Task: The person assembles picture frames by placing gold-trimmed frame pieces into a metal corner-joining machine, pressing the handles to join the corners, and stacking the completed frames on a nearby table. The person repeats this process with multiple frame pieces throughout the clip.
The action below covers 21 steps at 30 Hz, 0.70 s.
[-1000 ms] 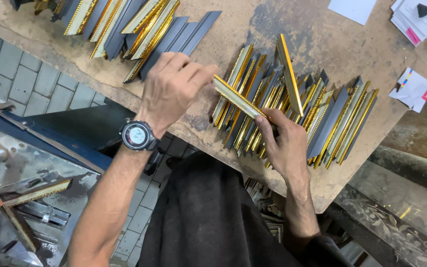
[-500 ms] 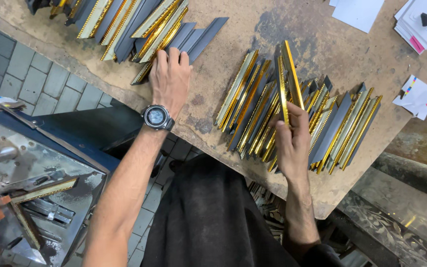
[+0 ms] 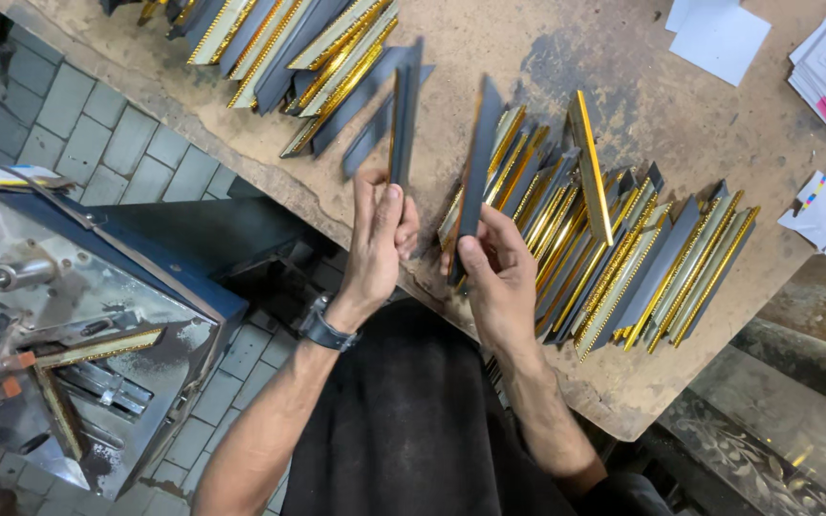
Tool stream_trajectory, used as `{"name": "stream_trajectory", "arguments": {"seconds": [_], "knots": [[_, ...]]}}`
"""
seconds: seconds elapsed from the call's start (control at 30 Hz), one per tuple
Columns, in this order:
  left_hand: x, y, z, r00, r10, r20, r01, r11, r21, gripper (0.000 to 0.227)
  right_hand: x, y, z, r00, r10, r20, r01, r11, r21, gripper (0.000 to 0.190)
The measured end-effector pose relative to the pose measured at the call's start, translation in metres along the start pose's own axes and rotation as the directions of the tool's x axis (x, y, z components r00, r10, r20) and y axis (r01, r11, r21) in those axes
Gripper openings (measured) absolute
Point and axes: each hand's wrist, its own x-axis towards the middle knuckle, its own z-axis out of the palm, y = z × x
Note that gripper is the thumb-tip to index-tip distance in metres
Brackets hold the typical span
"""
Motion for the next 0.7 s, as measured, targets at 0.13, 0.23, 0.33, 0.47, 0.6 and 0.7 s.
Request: {"name": "stream_trajectory", "arguments": {"seconds": [0.13,0.23,0.33,0.47,0.6,0.7], "knots": [[-0.014,-0.009,0.001,0.989,0.122,-0.087,-0.115,0.991,0.074,0.035,-0.001,0.005,0.018,0.998,-0.04,-0.057,0.03,0.986,-0.163,0.041],[-0.019,-0.012,-0.003,0.992,0.095,-0.085,-0.094,0.995,0.014,0.029,0.0,0.009,0.022,0.986,-0.165,0.009,0.162,0.952,-0.26,0.043],[-0.023,-0.013,-0.01,0.992,0.074,-0.101,-0.067,0.996,0.065,0.027,0.0,0.014,0.025,0.979,-0.19,0.071,0.202,0.921,-0.334,0.045],[-0.026,-0.01,-0.016,0.987,0.114,-0.115,-0.111,0.993,0.035,0.025,-0.001,0.017,0.03,0.98,-0.193,0.041,0.195,0.91,-0.367,0.045],[-0.029,-0.002,-0.018,0.997,0.022,-0.069,-0.023,1.0,-0.009,0.025,0.004,0.018,0.03,0.963,-0.264,0.052,0.26,0.866,-0.427,0.045],[-0.032,0.001,-0.018,0.998,0.019,-0.062,-0.022,0.999,-0.044,0.026,0.004,0.015,0.026,0.961,-0.247,0.126,0.277,0.859,-0.43,0.043]]}}
